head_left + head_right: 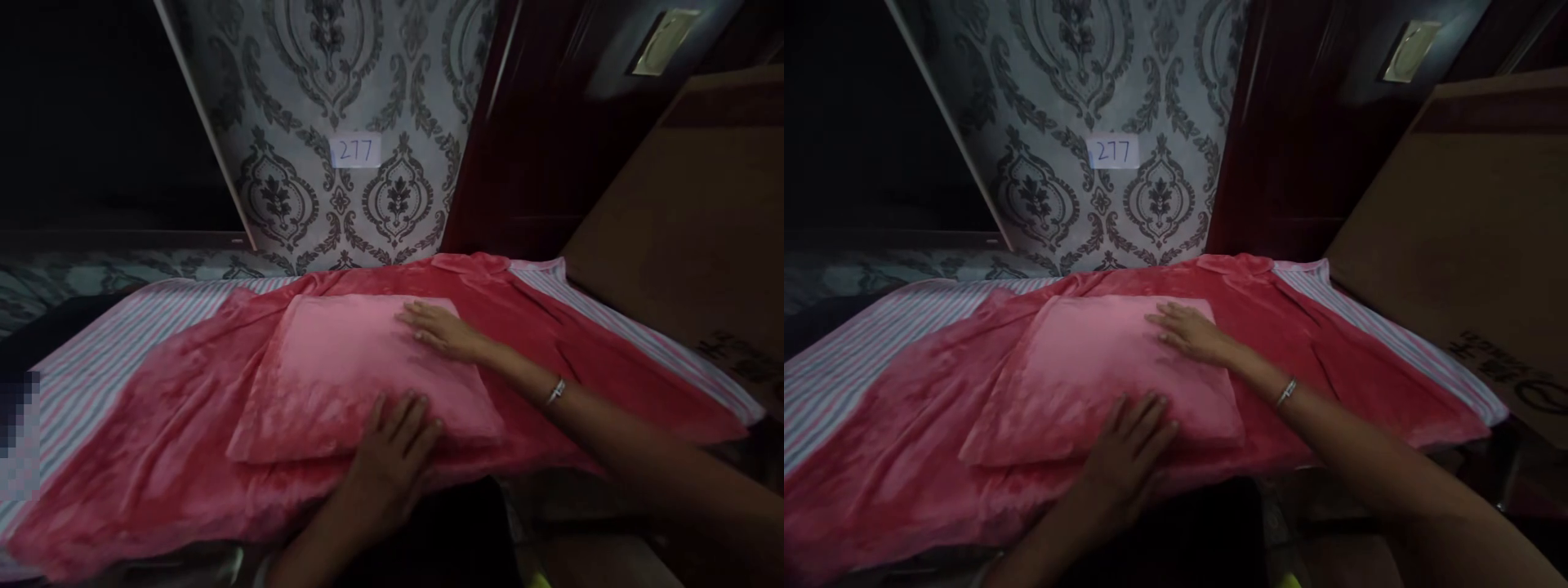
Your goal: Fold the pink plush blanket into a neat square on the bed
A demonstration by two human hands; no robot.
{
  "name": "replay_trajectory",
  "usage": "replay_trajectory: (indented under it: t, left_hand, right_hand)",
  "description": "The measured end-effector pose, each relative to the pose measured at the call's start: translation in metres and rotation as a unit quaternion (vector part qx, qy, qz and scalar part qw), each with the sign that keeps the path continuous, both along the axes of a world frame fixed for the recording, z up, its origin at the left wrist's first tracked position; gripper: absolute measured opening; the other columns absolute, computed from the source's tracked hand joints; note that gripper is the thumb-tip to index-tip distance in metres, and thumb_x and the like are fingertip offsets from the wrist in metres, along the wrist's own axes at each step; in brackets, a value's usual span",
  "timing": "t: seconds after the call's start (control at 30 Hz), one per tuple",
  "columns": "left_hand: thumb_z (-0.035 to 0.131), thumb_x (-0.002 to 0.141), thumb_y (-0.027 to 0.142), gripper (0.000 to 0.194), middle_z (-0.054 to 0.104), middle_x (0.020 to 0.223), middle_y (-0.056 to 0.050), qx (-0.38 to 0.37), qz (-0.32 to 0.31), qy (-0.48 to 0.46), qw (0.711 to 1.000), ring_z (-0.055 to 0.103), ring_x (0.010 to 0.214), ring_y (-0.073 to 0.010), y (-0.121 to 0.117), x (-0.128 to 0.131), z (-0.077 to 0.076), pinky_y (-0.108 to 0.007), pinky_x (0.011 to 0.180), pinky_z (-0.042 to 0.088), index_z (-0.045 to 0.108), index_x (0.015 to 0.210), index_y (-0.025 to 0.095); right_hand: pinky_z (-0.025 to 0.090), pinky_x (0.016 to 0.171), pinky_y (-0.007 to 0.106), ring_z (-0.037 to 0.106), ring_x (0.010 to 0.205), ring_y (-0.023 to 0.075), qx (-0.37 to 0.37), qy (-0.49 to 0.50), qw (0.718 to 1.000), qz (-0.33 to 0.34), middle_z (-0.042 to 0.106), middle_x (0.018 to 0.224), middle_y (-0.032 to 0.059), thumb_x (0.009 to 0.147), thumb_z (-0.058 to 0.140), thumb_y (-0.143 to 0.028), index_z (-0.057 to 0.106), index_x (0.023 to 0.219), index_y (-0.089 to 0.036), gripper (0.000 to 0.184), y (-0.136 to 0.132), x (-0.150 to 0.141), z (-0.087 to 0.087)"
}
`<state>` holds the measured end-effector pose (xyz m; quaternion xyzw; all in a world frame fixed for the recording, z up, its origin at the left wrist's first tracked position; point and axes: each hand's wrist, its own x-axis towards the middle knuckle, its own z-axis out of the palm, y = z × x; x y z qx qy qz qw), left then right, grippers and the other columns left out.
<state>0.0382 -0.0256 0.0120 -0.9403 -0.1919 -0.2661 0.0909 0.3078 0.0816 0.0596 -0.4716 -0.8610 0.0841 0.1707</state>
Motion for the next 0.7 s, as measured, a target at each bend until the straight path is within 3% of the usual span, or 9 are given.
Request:
replay_trajectory:
  t: [0.1, 0.2, 0.3, 0.43, 0.57, 0.7]
  left_hand:
    - [0.051, 0.096, 0.039, 0.055, 0.048, 0.154, -0.009, 0.009, -0.001, 0.026, 1.000, 0.033, 0.147, -0.0326, -0.003, 0.032, -0.010, -0.057, 0.122, 0.013, 0.046, 0.149, 0.023]
    - [0.056, 0.093, 0.045, 0.058, 0.045, 0.155, -0.010, 0.037, 0.037, 0.016, 0.998, 0.028, 0.149, -0.0384, -0.001, 0.045, -0.028, -0.061, 0.121, 0.005, 0.048, 0.147, 0.026]
    - [0.059, 0.091, 0.047, 0.057, 0.046, 0.155, -0.010, 0.063, 0.034, 0.001, 0.997, 0.020, 0.151, -0.0399, 0.004, 0.047, -0.044, -0.062, 0.121, 0.002, 0.054, 0.143, 0.024]
    - [0.063, 0.087, 0.053, 0.056, 0.048, 0.153, -0.011, 0.094, 0.009, -0.035, 0.995, 0.015, 0.153, -0.0414, 0.009, 0.048, -0.052, -0.063, 0.122, 0.003, 0.061, 0.133, 0.022]
    - [0.068, 0.083, 0.050, 0.051, 0.045, 0.156, -0.013, 0.104, 0.008, -0.067, 0.992, 0.020, 0.151, -0.0428, 0.012, 0.053, -0.057, -0.065, 0.122, 0.007, 0.065, 0.125, 0.021]
    - [0.073, 0.079, 0.046, 0.045, 0.048, 0.153, -0.014, 0.123, 0.014, -0.097, 0.987, 0.025, 0.149, -0.0441, 0.014, 0.058, -0.067, -0.066, 0.122, 0.012, 0.068, 0.115, 0.020]
  right_hand:
    - [0.016, 0.122, 0.056, 0.017, 0.154, 0.0290, -0.030, -0.034, 0.998, 0.037, 0.025, 0.166, 0.0059, 0.104, 0.027, -0.060, 0.038, 0.155, -0.031, 0.060, -0.021, -0.016, -0.012]
    - [0.011, 0.123, 0.056, 0.012, 0.154, 0.0278, -0.032, -0.063, 0.996, 0.058, 0.021, 0.167, 0.0029, 0.104, 0.032, -0.059, 0.032, 0.157, -0.034, 0.059, -0.019, -0.028, -0.025]
    - [0.006, 0.123, 0.056, 0.009, 0.155, 0.0275, -0.008, -0.078, 0.996, 0.032, 0.018, 0.167, 0.0021, 0.103, 0.034, -0.061, 0.030, 0.157, -0.035, 0.061, 0.002, -0.024, -0.032]
    - [0.007, 0.121, 0.062, 0.012, 0.154, 0.0323, -0.007, -0.082, 0.996, -0.019, 0.018, 0.168, 0.0017, 0.102, 0.030, -0.064, 0.030, 0.157, -0.037, 0.061, 0.041, -0.008, -0.032]
    - [0.013, 0.120, 0.060, 0.021, 0.152, 0.0324, -0.046, -0.076, 0.995, -0.054, 0.024, 0.166, 0.0042, 0.100, 0.029, -0.066, 0.029, 0.158, -0.037, 0.064, 0.075, 0.008, -0.032]
    - [0.011, 0.121, 0.058, 0.019, 0.153, 0.0289, -0.105, -0.067, 0.984, -0.125, 0.028, 0.165, 0.0049, 0.101, 0.024, -0.064, 0.035, 0.156, -0.034, 0.064, 0.100, 0.023, -0.035]
